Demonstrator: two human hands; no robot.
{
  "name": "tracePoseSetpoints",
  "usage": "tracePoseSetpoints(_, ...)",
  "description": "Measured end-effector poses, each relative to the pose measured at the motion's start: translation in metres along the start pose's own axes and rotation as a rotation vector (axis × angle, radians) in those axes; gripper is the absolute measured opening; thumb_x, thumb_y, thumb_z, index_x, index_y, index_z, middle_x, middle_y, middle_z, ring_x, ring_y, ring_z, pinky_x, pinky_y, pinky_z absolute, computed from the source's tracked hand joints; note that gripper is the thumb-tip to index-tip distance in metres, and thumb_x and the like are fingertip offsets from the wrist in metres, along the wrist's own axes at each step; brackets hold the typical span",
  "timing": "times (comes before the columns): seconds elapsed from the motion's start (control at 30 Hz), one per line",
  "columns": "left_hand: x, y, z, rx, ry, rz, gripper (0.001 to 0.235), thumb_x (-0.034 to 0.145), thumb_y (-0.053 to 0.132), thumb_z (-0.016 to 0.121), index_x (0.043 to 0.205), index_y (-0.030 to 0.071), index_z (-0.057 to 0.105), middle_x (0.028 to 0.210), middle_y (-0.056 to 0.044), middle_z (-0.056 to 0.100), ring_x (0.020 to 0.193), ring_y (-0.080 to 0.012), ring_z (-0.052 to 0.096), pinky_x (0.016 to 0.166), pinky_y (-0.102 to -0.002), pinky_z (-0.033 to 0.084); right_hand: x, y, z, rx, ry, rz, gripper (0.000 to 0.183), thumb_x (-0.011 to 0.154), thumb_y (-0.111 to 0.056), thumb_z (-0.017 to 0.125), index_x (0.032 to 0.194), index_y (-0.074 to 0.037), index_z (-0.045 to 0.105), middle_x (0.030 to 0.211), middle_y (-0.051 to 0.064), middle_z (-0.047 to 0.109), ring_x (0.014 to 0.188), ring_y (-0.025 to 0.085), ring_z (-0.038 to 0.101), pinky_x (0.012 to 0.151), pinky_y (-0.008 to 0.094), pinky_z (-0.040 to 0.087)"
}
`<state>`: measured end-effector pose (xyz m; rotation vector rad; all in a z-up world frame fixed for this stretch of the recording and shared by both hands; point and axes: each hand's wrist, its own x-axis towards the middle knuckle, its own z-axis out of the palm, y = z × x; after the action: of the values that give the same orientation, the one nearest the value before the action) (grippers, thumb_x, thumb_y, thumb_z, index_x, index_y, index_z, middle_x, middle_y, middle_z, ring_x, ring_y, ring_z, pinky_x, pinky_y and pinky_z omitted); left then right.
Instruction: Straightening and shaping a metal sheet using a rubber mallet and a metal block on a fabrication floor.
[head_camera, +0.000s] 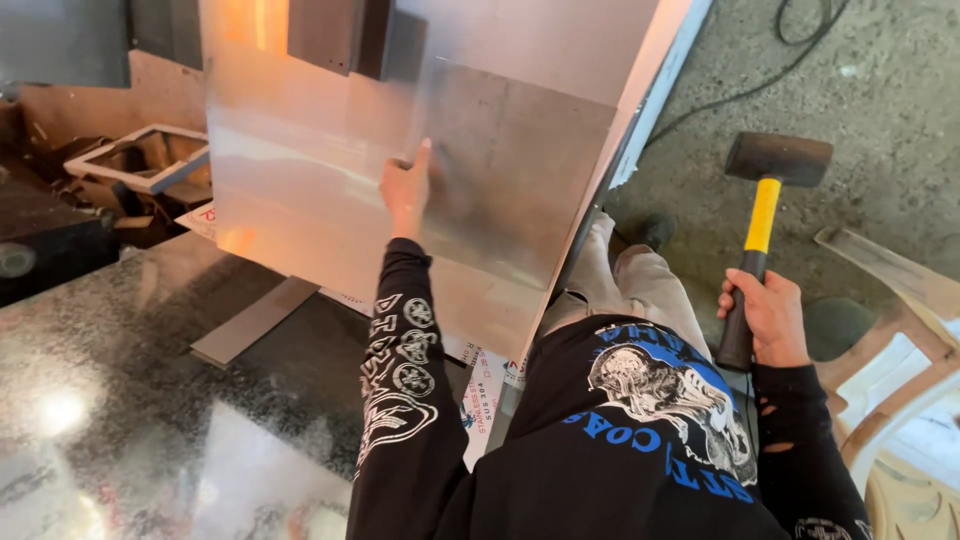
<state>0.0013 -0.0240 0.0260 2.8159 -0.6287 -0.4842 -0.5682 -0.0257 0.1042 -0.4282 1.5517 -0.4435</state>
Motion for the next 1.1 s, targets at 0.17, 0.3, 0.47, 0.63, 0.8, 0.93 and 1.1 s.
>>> tracePoseSetpoints(0.17,0.001,0.015,-0.033,-0.408,-0.446,0.125,0.067,0.076,0.055,0.086,0.097,-0.008,0.077,0.092,-0.016,0.076,0.081,-0.0200,0.067,0.076,-0.036,0.055,-0.016,-0.027,0.017,0.009,0.009,0.001,0.026,0.107,-0.025,0.063,0.098,0.000,0.059,0.081,0.004,0.060,0.063,0.013,0.057,0.054,0.030,0.049)
tracePoseSetpoints(0.3,0.017,0.073,-0.035,-0.587,-0.399,0.331,0.061,0.078,0.048,0.087,0.104,-0.006,0.076,0.095,-0.013,0.077,0.082,-0.0156,0.068,0.076,-0.033,0.055,-0.026,-0.046,0.039,0.077,0.017,-0.066,0.022,0.107,-0.023,0.062,0.101,-0.001,0.058,0.084,0.004,0.060,0.064,0.013,0.056,0.055,0.030,0.049)
tracePoseSetpoints(0.47,0.052,0.154,-0.016,-0.151,-0.222,0.433,0.071,0.077,0.052,0.094,0.090,-0.012,0.066,0.090,-0.022,0.074,0.082,-0.0309,0.069,0.078,-0.040,0.055,-0.033,-0.095,0.082,0.245,-0.117,-0.165,0.011,0.100,-0.014,0.061,0.101,-0.004,0.056,0.087,0.003,0.063,0.068,0.012,0.060,0.059,0.032,0.054)
tracePoseSetpoints(0.63,0.080,0.162,0.013,-0.333,-0.196,0.596,0.065,0.071,0.055,0.094,0.086,-0.003,0.069,0.088,-0.015,0.075,0.077,-0.0224,0.071,0.074,-0.039,0.056,-0.026,-0.093,0.138,0.240,-0.134,-0.069,0.024,0.101,-0.020,0.062,0.085,-0.004,0.054,0.065,0.004,0.052,0.050,0.015,0.050,0.046,0.032,0.044)
tracePoseSetpoints(0.8,0.088,0.157,0.024,-0.273,-0.204,0.520,0.072,0.070,0.059,0.095,0.076,-0.003,0.060,0.078,-0.013,0.070,0.069,-0.0200,0.059,0.069,-0.038,0.054,-0.031,-0.097,0.120,0.344,-0.308,0.086,0.029,0.102,-0.023,0.061,0.081,-0.004,0.053,0.063,-0.001,0.051,0.050,0.011,0.047,0.045,0.030,0.042)
tracePoseSetpoints(0.93,0.093,0.156,0.032,-0.261,-0.219,0.554,0.069,0.071,0.059,0.094,0.077,-0.002,0.063,0.078,-0.012,0.072,0.069,-0.0184,0.061,0.069,-0.038,0.054,-0.029,-0.078,0.021,0.247,0.117,-0.075,0.032,0.106,-0.027,0.057,0.079,-0.011,0.052,0.063,0.000,0.050,0.053,0.014,0.048,0.050,0.030,0.039)
tracePoseSetpoints(1.1,0.092,0.152,0.030,-0.287,-0.248,0.498,0.075,0.076,0.056,0.096,0.077,-0.007,0.055,0.078,-0.016,0.067,0.070,-0.0193,0.053,0.069,-0.039,0.054,0.029,-0.044,-0.020,0.981,0.311,-0.244,0.032,0.115,-0.015,0.060,0.086,-0.011,0.051,0.072,-0.001,0.048,0.062,0.012,0.048,0.066,0.031,0.048)
